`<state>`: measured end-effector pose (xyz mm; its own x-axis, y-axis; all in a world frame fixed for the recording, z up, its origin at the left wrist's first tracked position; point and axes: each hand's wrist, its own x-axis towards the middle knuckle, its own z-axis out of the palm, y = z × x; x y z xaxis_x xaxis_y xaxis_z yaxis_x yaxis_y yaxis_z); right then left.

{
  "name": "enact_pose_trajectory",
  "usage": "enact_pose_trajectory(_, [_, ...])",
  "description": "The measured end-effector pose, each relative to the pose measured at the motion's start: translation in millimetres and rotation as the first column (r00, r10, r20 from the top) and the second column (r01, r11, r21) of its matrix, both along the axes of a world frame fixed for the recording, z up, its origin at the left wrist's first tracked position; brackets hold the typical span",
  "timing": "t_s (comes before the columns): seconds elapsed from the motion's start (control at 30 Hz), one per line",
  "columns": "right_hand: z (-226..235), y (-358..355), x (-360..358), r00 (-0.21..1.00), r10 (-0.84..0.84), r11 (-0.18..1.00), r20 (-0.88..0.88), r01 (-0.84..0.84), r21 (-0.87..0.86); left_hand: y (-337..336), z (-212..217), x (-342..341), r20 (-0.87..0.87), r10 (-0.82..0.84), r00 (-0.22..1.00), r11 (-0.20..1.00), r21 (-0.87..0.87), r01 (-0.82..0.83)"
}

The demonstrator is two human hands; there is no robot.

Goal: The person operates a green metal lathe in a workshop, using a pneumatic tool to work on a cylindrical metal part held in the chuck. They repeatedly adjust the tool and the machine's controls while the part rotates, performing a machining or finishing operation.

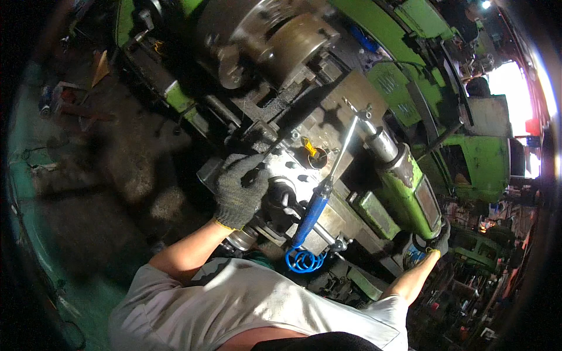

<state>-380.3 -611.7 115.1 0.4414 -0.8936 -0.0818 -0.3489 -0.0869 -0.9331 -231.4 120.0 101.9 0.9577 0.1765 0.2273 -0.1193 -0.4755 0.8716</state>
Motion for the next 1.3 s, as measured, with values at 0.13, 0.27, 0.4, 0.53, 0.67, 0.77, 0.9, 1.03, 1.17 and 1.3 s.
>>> enact_pose_trajectory(0.13, [2,10,-17,0.828,-0.034,0.687,-0.559,-0.387,-0.615,0,8,4,-0.033,-0.005,0.999,0.999,-0.035,0.004])
enact_pose_trajectory(0.27, [10,-5,-14,0.984,-0.005,0.981,0.177,-0.030,0.189,-1,9,4,-0.051,-0.019,0.999,0.996,-0.084,0.015])
enact_pose_trajectory(0.4, [12,41,0,0.910,0.094,0.884,-0.403,-0.262,-0.386,-2,7,0,-0.009,-0.005,1.000,0.999,-0.044,0.005])
enact_pose_trajectory(0.53, [6,29,-21,0.910,0.005,0.828,-0.415,-0.236,-0.509,2,7,0,-0.017,-0.030,0.999,0.999,-0.027,0.030])
enact_pose_trajectory(0.67, [3,23,-4,0.954,-0.046,0.956,0.298,-0.044,0.291,0,3,0,-0.077,-0.039,0.996,0.991,-0.133,0.029])
enact_pose_trajectory(0.77, [19,61,5,0.904,0.130,0.890,0.407,-0.287,0.354,8,-1,1,0.037,-0.107,0.994,0.994,-0.031,0.109])
enact_pose_trajectory(0.9, [22,66,14,0.978,-0.092,0.933,0.187,0.019,0.359,14,3,8,0.003,-0.193,0.981,0.979,-0.070,0.192])
enact_pose_trajectory(1.03, [22,72,14,0.964,-0.087,0.964,0.253,0.017,0.267,7,-11,8,0.089,-0.166,0.982,0.975,-0.135,0.177])
enact_pose_trajectory(1.17, [17,73,14,0.958,-0.117,0.972,0.260,0.057,0.229,6,-4,5,-0.001,-0.153,0.988,0.957,-0.250,0.148])
enact_pose_trajectory(1.3, [43,126,35,0.958,-0.224,0.944,0.180,0.168,0.283,8,1,2,-0.057,-0.157,0.986,0.957,-0.254,0.138])
